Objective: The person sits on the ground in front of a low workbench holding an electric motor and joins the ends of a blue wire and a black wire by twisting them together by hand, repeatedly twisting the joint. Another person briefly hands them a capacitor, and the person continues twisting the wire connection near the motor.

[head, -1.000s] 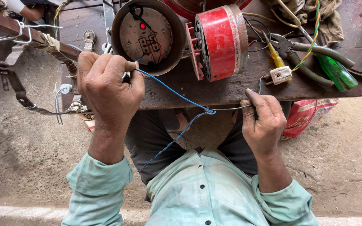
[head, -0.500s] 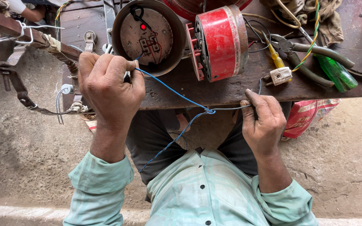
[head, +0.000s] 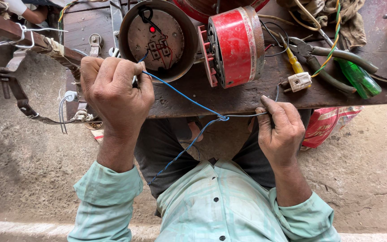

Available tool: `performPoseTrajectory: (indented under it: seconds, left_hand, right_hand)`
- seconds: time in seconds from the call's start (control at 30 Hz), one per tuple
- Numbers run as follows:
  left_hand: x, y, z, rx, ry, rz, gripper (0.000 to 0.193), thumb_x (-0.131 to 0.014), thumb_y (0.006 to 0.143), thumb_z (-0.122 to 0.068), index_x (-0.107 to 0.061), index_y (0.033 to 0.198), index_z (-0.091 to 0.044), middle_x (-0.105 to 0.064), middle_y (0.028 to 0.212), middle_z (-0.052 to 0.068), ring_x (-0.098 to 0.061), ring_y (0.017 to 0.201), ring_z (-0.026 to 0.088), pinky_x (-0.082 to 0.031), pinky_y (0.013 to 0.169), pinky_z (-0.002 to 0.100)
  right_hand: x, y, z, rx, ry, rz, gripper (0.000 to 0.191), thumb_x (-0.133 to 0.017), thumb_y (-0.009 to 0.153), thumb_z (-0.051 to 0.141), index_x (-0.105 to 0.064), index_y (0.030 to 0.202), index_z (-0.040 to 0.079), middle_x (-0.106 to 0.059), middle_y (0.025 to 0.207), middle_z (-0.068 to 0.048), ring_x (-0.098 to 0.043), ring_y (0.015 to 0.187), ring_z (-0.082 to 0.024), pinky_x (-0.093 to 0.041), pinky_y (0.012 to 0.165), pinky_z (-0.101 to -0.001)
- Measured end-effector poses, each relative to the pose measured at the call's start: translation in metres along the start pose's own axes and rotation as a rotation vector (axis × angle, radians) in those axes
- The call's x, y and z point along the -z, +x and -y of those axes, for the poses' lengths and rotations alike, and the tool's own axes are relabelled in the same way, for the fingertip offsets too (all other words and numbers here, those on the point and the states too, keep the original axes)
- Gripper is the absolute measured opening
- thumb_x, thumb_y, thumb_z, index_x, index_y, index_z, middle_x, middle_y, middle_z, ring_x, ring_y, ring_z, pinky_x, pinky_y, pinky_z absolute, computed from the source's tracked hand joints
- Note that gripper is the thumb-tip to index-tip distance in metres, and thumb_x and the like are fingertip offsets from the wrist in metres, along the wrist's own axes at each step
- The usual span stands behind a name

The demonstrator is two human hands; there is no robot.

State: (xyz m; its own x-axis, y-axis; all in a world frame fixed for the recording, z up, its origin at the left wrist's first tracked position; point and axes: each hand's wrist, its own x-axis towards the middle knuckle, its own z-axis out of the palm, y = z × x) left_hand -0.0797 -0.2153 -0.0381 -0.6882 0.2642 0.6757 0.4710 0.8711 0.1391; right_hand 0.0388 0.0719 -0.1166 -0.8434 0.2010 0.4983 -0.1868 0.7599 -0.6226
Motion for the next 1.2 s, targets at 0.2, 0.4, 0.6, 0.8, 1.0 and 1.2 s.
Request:
performPoseTrajectory:
  seconds: [0.2, 0.4, 0.6, 0.8, 1.0, 1.2]
  left_hand:
    - [0.0011, -0.0012, 0.001, -0.004, 0.0, -0.008, 0.016, -0.082, 0.079, -0.004, -0.068, 0.084, -0.01, -0.059, 0.084, 0.001, -0.051, 0.09, 0.024, -0.043, 0.081, 0.037]
    - [0.0002, -0.0012, 0.002, -0.01, -0.012, -0.009, 0.016, -0.082, 0.081, -0.003, -0.068, 0.085, -0.011, -0.06, 0.083, 0.0, -0.051, 0.091, 0.023, -0.043, 0.082, 0.036]
    - [0.0006, -0.0018, 0.0014, -0.031, -0.024, -0.033, 0.015, -0.08, 0.083, -0.002, -0.07, 0.089, -0.011, -0.063, 0.088, -0.001, -0.052, 0.092, 0.022, -0.043, 0.085, 0.037]
    - [-0.0011, -0.001, 0.0008, -0.012, -0.019, -0.01, 0.016, -0.081, 0.08, -0.003, -0.068, 0.086, -0.01, -0.063, 0.089, 0.001, -0.053, 0.094, 0.024, -0.044, 0.087, 0.039]
    - [-0.0021, -0.0016, 0.002, -0.008, -0.059, -0.002, 0.016, -0.083, 0.083, -0.003, -0.068, 0.085, -0.01, -0.062, 0.084, 0.001, -0.052, 0.091, 0.023, -0.043, 0.084, 0.037]
    - [-0.0031, -0.0027, 0.0037, -0.002, -0.073, 0.012, 0.016, -0.083, 0.086, -0.003, -0.068, 0.086, -0.01, -0.063, 0.086, 0.001, -0.052, 0.092, 0.023, -0.044, 0.084, 0.036]
  right_hand:
    - [-0.0021, 0.0, -0.0017, 0.006, -0.001, 0.001, 0.024, -0.078, 0.099, 0.004, -0.072, 0.121, 0.0, -0.07, 0.104, -0.014, -0.07, 0.094, -0.026, -0.056, 0.085, -0.0358]
    - [-0.0034, -0.0011, -0.0021, 0.0, 0.001, -0.003, 0.023, -0.078, 0.1, 0.004, -0.072, 0.122, 0.0, -0.07, 0.104, -0.013, -0.07, 0.094, -0.025, -0.057, 0.085, -0.0349]
    - [-0.0018, -0.0015, -0.0015, -0.004, 0.006, -0.004, 0.023, -0.078, 0.099, 0.004, -0.072, 0.121, -0.001, -0.069, 0.104, -0.014, -0.069, 0.094, -0.026, -0.056, 0.085, -0.0353]
    - [-0.0012, -0.0011, -0.0009, -0.007, 0.008, -0.002, 0.024, -0.078, 0.099, 0.004, -0.072, 0.122, 0.0, -0.07, 0.104, -0.014, -0.07, 0.094, -0.026, -0.056, 0.085, -0.0352]
    - [0.0002, 0.0, 0.0001, -0.012, 0.011, -0.004, 0.024, -0.078, 0.099, 0.004, -0.072, 0.122, 0.0, -0.069, 0.104, -0.014, -0.07, 0.094, -0.027, -0.056, 0.085, -0.0359]
    - [0.0008, -0.0008, -0.0012, -0.01, 0.0, -0.001, 0.024, -0.078, 0.099, 0.005, -0.072, 0.121, 0.0, -0.07, 0.104, -0.015, -0.069, 0.094, -0.028, -0.056, 0.086, -0.0372]
